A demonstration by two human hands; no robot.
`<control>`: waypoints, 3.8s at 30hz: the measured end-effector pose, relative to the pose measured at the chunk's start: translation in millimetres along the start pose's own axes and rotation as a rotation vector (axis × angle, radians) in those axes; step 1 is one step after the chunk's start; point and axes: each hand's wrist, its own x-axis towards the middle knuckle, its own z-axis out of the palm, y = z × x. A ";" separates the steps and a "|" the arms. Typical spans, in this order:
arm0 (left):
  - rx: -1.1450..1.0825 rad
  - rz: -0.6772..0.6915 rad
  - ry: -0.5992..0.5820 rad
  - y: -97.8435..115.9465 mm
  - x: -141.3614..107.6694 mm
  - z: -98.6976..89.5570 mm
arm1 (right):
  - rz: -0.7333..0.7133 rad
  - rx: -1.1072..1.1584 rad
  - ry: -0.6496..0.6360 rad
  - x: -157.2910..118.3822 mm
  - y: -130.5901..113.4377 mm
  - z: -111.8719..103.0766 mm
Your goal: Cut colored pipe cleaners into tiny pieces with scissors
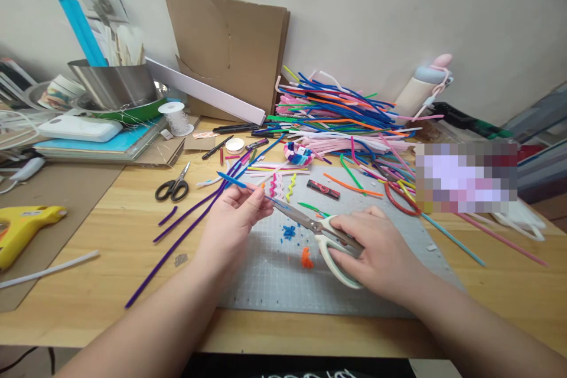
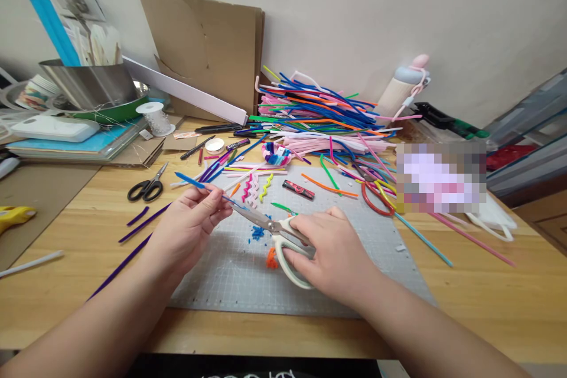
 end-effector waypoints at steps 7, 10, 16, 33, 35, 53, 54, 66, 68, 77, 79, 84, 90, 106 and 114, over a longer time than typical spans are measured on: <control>-0.003 0.006 -0.009 -0.3 1.1 -0.1 | 0.016 -0.008 -0.028 0.0 -0.5 -0.3; 0.002 0.005 -0.004 -0.1 0.5 0.5 | 0.044 -0.038 -0.036 0.7 -2.8 -0.3; 0.032 -0.004 -0.013 -0.3 -1.1 1.5 | 0.050 -0.039 -0.040 0.6 -5.0 -0.9; -0.008 -0.034 -0.020 0.5 -1.0 0.8 | 0.009 -0.027 0.008 -1.0 -2.2 0.5; -0.014 -0.036 -0.026 0.2 -0.7 0.4 | 0.010 -0.030 0.004 -0.8 -2.4 -0.1; 0.046 -0.027 0.004 0.6 -0.5 0.0 | 0.043 -0.033 0.079 -0.1 0.5 -3.6; 0.058 -0.026 0.008 0.4 -0.4 0.2 | 0.055 -0.042 0.101 0.1 1.3 -3.8; 0.025 -0.051 -0.091 0.5 -2.0 3.1 | 0.062 -0.047 0.070 1.9 0.9 0.3; 0.031 -0.061 -0.108 0.8 -2.2 2.5 | 0.069 -0.038 0.061 1.8 0.9 0.1; 0.129 0.104 -0.060 2.5 -4.0 3.6 | 0.042 -0.035 0.026 0.7 -3.0 -4.6; 0.154 0.134 -0.063 2.4 -4.5 4.2 | 0.026 -0.057 0.028 0.4 -2.7 -3.0; 0.169 0.148 -0.069 0.3 -3.9 3.2 | 0.009 -0.090 0.036 0.0 -0.6 1.6; 0.105 0.129 -0.074 -3.0 -2.0 0.3 | 0.005 -0.097 0.050 -0.2 -0.3 2.0; 0.018 0.045 -0.071 -1.0 -1.5 2.6 | 0.011 -0.041 0.033 -1.0 -3.2 1.4; -0.015 0.044 -0.066 -2.2 -1.3 2.2 | 0.007 -0.014 0.036 -0.3 -2.0 2.4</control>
